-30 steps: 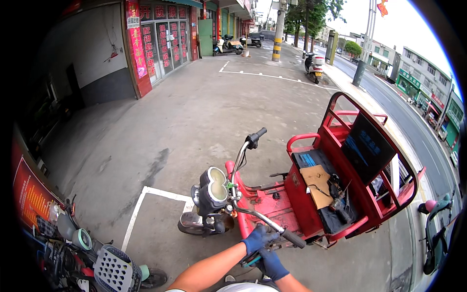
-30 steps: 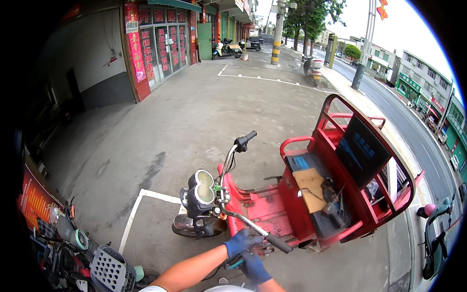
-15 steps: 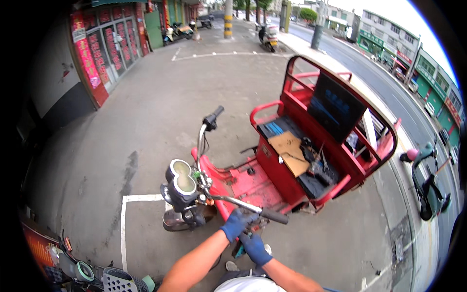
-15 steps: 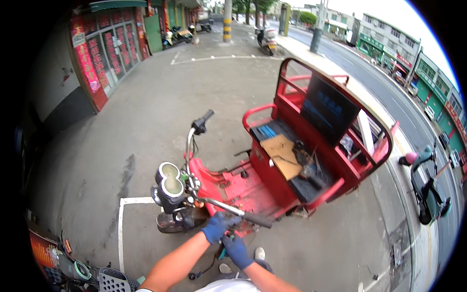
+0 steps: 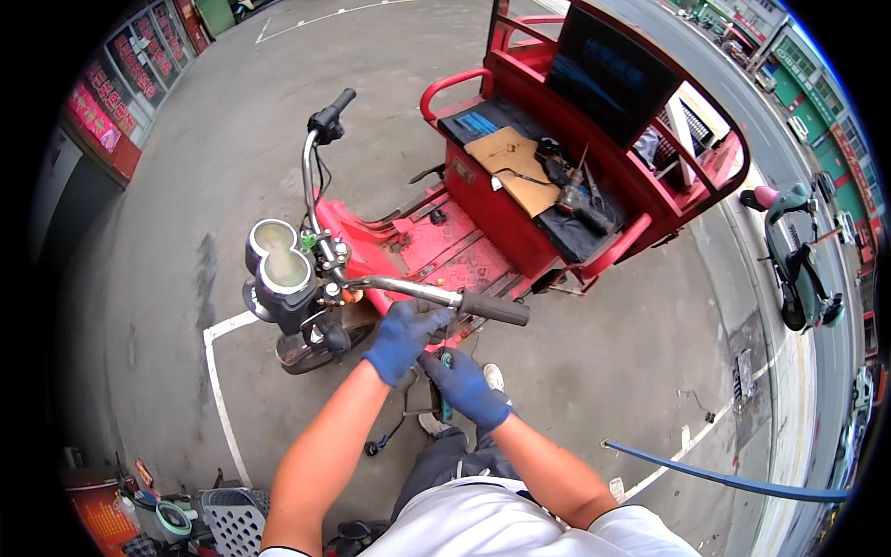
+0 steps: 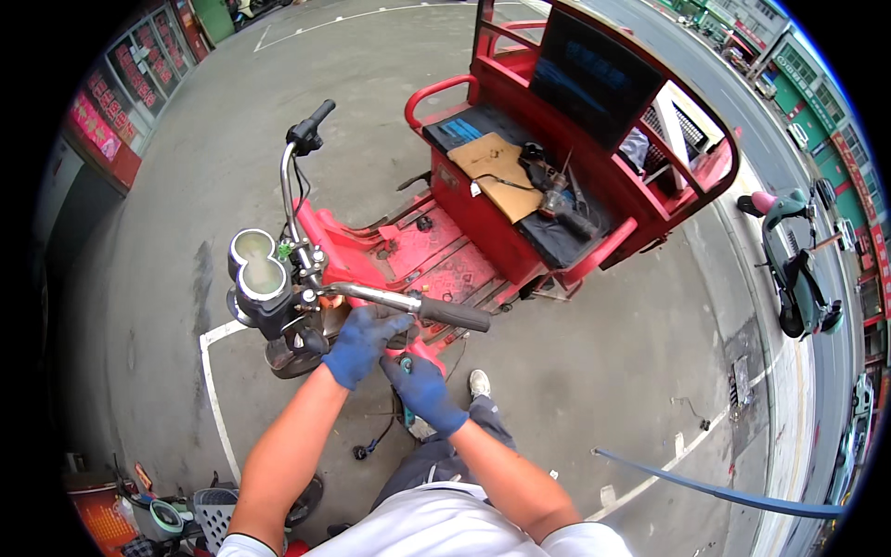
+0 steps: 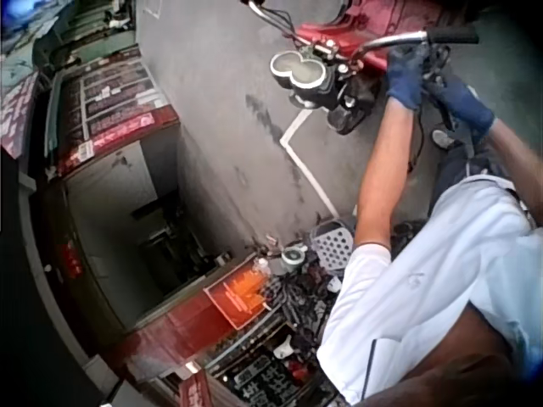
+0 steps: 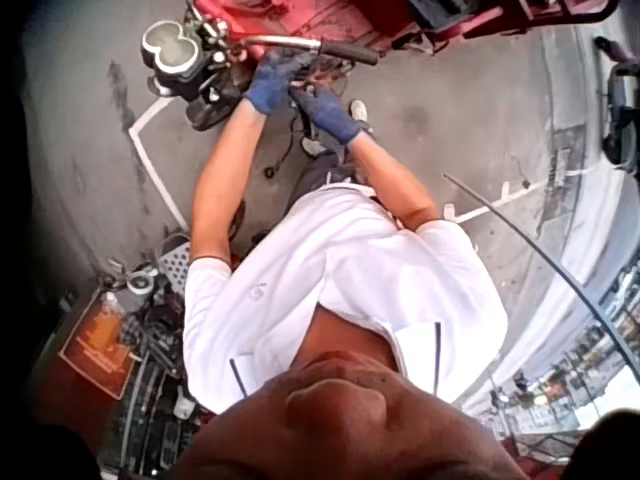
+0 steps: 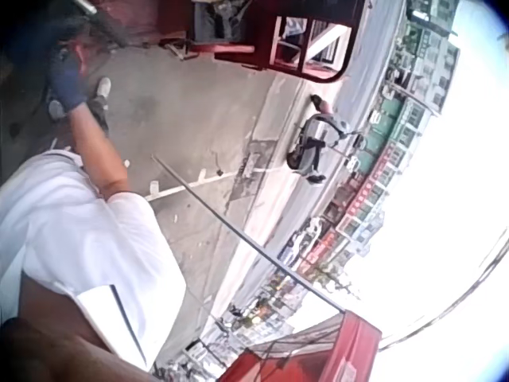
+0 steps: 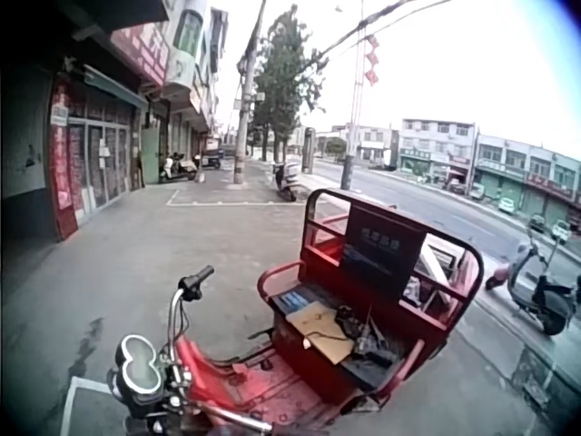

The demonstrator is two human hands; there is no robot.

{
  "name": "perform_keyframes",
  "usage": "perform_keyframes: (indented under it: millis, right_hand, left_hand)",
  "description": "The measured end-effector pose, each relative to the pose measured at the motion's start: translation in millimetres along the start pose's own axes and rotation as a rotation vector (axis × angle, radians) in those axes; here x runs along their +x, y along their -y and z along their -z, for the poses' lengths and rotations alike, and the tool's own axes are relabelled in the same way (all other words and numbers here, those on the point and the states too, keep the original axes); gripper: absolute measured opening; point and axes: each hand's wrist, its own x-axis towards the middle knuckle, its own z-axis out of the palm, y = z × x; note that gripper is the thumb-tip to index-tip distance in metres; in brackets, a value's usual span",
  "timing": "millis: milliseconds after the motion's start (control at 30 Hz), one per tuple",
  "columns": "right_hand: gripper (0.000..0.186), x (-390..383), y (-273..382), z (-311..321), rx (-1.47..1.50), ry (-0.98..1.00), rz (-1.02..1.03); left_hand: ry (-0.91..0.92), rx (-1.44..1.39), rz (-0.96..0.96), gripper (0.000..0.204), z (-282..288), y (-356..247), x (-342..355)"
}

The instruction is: The person repairs the handlebars of a red three-wheeled electric vehicle. They use a cordless drill to remove and install screws on the handlebar grips and controls, and manually adjust the position of the handlebars and wires.

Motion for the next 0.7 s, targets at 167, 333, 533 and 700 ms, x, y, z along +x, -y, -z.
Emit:
perform_keyframes:
  millis: [167,333,533,700]
  right_hand:
    - [0.044,4.7,13.1,20.3,-0.182,0.095,0.119]
    - [0.054,21.0,-20.3,6.6,-0.12,0.002,0.108]
    - [0.04,12.4,-17.4,3.0,0.295,0.14,0.072]
    - [0.04,5.6,-7.2,16.0,0.248,0.247,0.025]
  left_hand:
    - [0.037,-0.113,0.07,0.025,-2.3,-9.6,-10.3]
    - [-0.101,0.019,0.005,0.017,-18.3,-10.2,-5.8]
    - [-0.074,-0.063,-0.006,0.012,-16.7,1.2,-4.4]
    - [0.085,-0.13,0.08,0.014,-5.2,-4.4,-3.1]
